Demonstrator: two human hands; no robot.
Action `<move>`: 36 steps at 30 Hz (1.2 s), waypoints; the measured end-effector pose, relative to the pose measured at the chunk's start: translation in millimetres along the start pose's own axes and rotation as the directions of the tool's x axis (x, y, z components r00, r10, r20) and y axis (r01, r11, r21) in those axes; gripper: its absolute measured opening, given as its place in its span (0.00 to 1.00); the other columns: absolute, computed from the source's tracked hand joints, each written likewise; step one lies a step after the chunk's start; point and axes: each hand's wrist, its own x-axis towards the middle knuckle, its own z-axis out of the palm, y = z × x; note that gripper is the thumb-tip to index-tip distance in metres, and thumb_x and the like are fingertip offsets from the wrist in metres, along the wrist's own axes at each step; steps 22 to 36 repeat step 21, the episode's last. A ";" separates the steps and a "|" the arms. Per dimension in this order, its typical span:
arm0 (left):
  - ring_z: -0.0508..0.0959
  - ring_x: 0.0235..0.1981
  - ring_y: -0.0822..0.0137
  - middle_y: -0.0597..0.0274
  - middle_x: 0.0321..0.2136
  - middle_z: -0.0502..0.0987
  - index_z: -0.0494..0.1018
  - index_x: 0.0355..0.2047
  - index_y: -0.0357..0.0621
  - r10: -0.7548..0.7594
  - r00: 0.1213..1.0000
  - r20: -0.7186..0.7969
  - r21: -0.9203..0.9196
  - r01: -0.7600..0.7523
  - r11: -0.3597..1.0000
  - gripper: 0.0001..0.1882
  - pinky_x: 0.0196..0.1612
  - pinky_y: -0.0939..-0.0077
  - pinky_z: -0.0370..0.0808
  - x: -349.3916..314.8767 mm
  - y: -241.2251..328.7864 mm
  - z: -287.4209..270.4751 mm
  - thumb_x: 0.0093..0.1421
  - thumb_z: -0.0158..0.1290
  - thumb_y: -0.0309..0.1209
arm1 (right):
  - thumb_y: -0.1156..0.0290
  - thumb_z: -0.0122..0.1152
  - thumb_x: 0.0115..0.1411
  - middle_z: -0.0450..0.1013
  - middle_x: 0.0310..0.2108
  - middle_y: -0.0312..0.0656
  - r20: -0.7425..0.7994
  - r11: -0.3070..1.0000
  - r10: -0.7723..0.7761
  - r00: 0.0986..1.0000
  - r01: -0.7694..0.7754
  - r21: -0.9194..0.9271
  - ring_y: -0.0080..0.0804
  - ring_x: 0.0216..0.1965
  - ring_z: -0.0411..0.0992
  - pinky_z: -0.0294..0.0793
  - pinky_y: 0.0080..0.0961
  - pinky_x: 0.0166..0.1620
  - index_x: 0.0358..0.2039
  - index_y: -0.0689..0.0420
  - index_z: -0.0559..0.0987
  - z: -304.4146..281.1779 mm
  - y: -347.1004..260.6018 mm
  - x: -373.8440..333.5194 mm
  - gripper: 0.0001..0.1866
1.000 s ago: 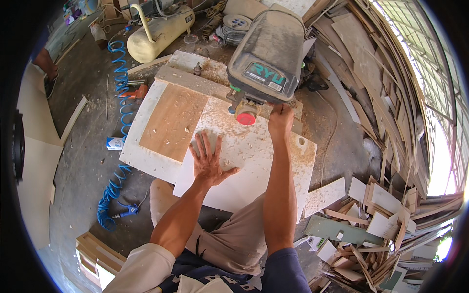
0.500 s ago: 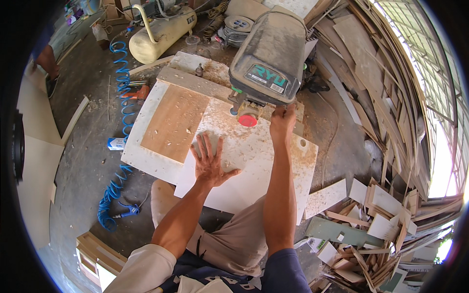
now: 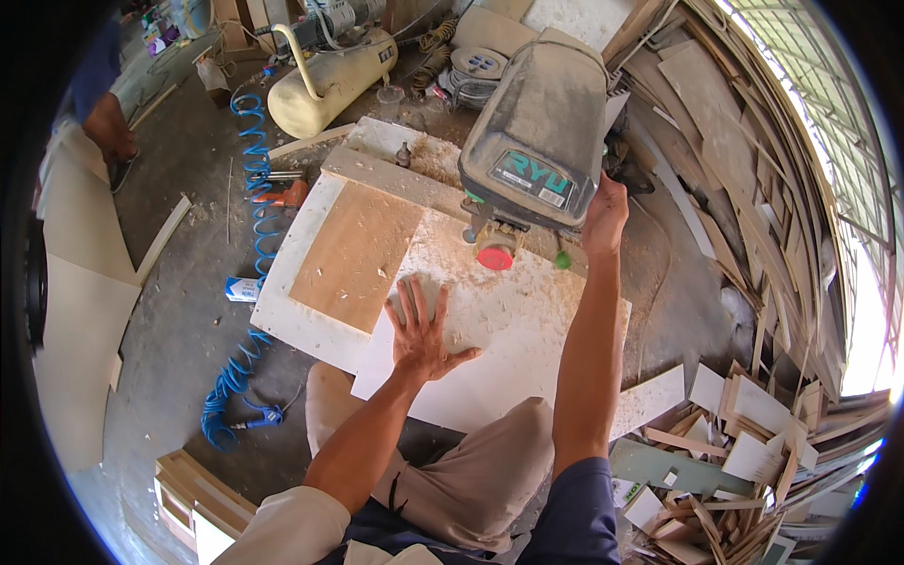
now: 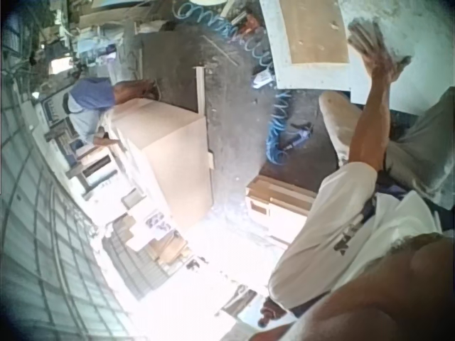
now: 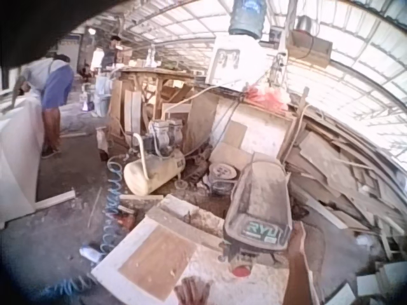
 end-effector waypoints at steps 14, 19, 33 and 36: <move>0.25 0.73 0.30 0.28 0.73 0.25 0.32 0.76 0.49 -0.010 1.000 0.002 -0.006 0.010 1.000 0.71 0.68 0.22 0.31 -2.7 -5.3 -0.8 0.48 0.43 0.83 | 0.50 0.43 0.74 0.75 0.48 0.40 -0.072 0.996 0.066 0.995 -0.061 0.071 0.35 0.46 0.76 0.76 0.40 0.52 0.59 0.53 0.69 -8.1 74.6 -44.4 0.23; 0.24 0.73 0.31 0.29 0.73 0.25 0.33 0.77 0.50 0.000 1.000 0.001 -0.038 0.000 0.999 0.71 0.68 0.23 0.29 -1.9 1.6 -2.6 0.48 0.45 0.83 | 0.45 0.42 0.73 0.71 0.27 0.39 -0.029 0.885 0.127 0.991 -0.126 -0.448 0.27 0.19 0.68 0.69 0.25 0.22 0.62 0.51 0.65 -11.7 71.5 -52.7 0.27; 0.24 0.73 0.31 0.29 0.73 0.25 0.33 0.77 0.50 -0.010 1.000 0.009 -0.031 0.011 0.999 0.70 0.68 0.23 0.29 -1.4 0.7 -2.0 0.48 0.45 0.83 | 0.44 0.42 0.74 0.69 0.23 0.38 -0.021 0.851 0.195 0.981 -0.180 -0.493 0.26 0.16 0.66 0.66 0.24 0.19 0.63 0.51 0.64 -7.3 63.3 -56.8 0.28; 0.24 0.73 0.31 0.29 0.73 0.25 0.33 0.77 0.50 -0.010 1.000 0.009 -0.031 0.011 0.999 0.70 0.68 0.23 0.29 -1.4 0.7 -2.0 0.48 0.45 0.83 | 0.44 0.42 0.74 0.69 0.23 0.38 -0.021 0.851 0.195 0.981 -0.180 -0.493 0.26 0.16 0.66 0.66 0.24 0.19 0.63 0.51 0.64 -7.3 63.3 -56.8 0.28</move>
